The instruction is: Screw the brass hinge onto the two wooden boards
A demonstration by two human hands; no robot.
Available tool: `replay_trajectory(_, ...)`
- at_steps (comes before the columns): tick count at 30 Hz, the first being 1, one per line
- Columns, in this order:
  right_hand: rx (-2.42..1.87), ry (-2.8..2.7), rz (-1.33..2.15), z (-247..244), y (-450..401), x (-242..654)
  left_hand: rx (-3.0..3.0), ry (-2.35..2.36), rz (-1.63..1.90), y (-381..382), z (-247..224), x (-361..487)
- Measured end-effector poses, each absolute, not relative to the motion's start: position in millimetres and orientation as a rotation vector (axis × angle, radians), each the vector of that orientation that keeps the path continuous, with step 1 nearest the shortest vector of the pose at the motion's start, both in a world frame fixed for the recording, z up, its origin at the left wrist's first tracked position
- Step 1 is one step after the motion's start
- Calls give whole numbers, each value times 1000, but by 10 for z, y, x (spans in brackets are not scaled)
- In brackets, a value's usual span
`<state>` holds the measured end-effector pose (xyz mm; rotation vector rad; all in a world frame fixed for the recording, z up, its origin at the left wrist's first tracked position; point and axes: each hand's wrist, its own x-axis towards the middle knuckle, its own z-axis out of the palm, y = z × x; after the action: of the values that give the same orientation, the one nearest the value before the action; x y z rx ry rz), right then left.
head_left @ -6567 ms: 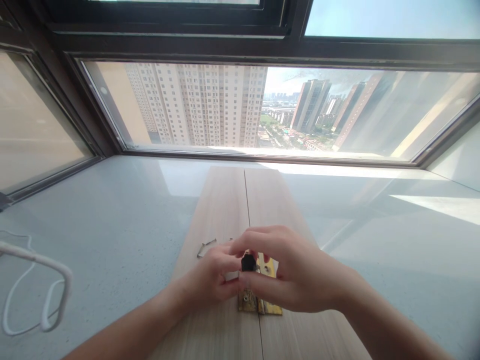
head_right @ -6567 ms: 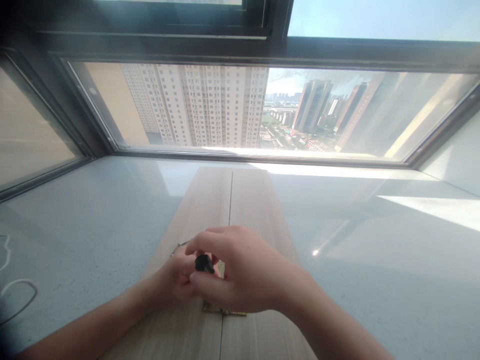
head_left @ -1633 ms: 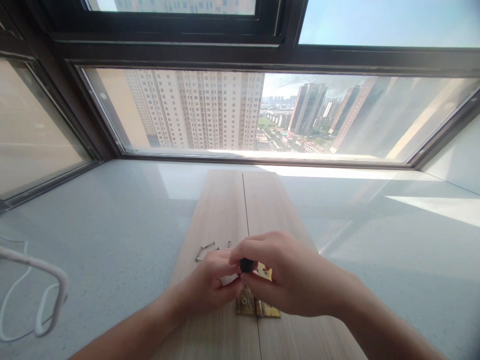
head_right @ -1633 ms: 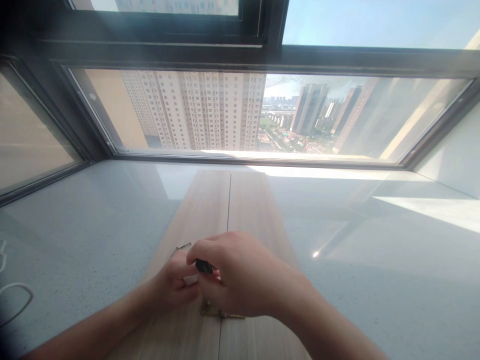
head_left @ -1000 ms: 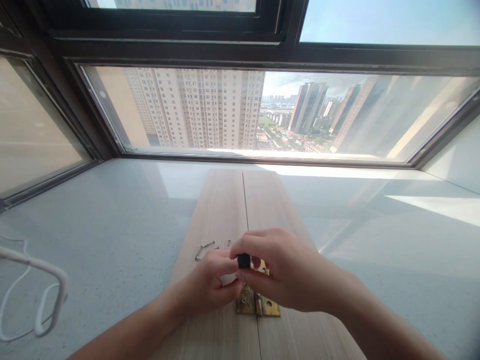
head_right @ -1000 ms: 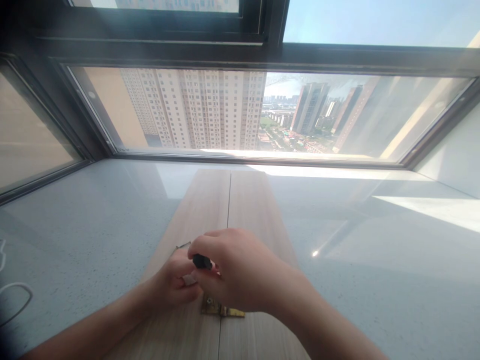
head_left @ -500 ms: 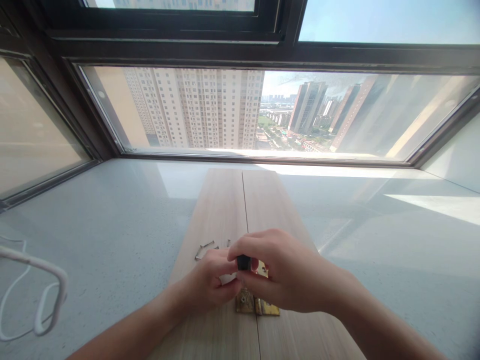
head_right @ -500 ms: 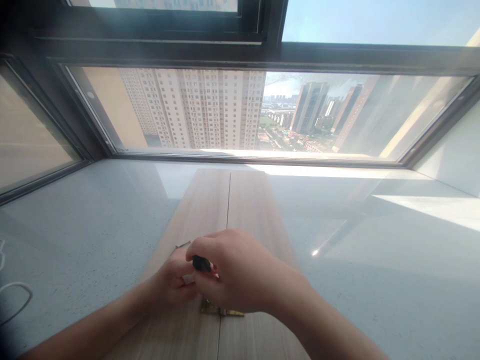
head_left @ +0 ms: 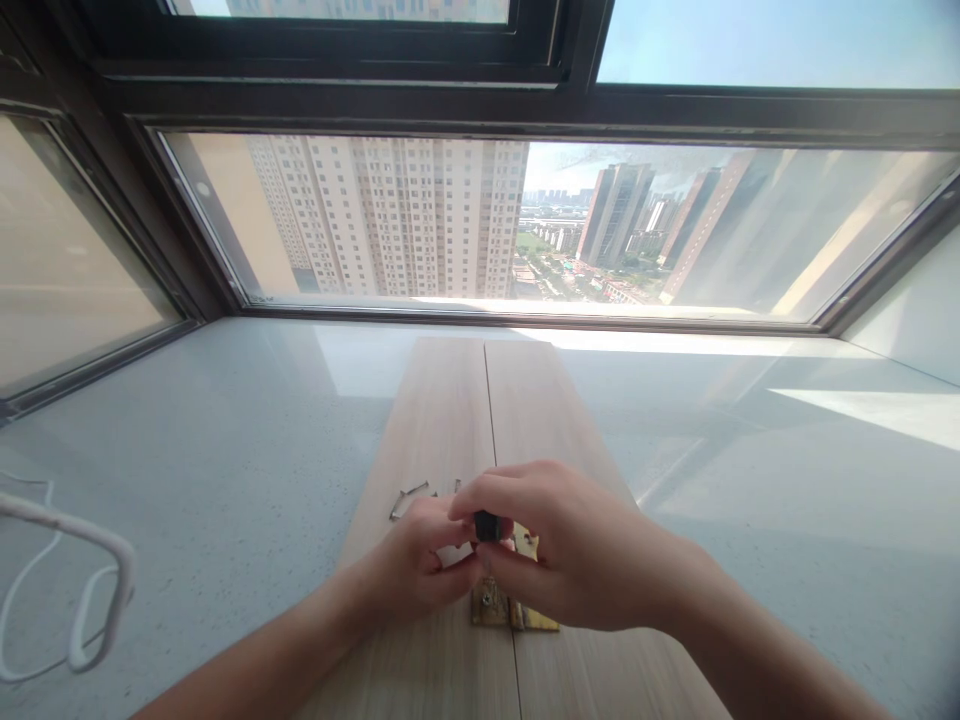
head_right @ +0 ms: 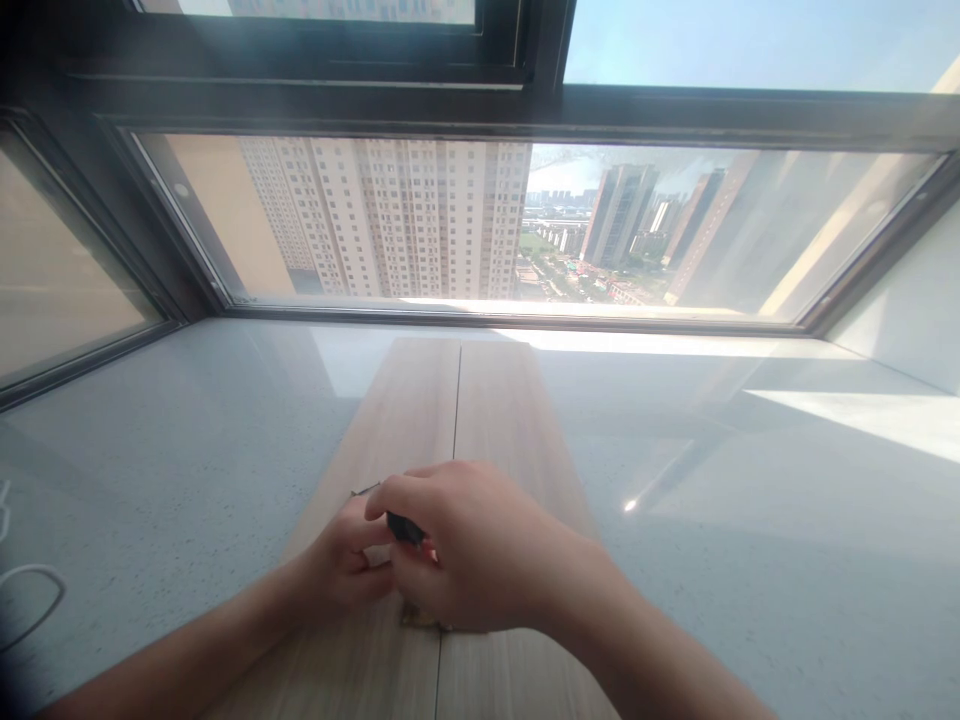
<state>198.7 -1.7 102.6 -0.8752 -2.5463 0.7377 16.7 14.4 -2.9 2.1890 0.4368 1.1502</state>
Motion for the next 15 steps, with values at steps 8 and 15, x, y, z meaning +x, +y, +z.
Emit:
replay_trajectory(8,-953,-2560,668,1004,4,1958,2170,445,1107,154,-44,172)
replay_trajectory(15,-995,-2577,631,1017,-14,1964,2174,452,1108,163,-94,168)
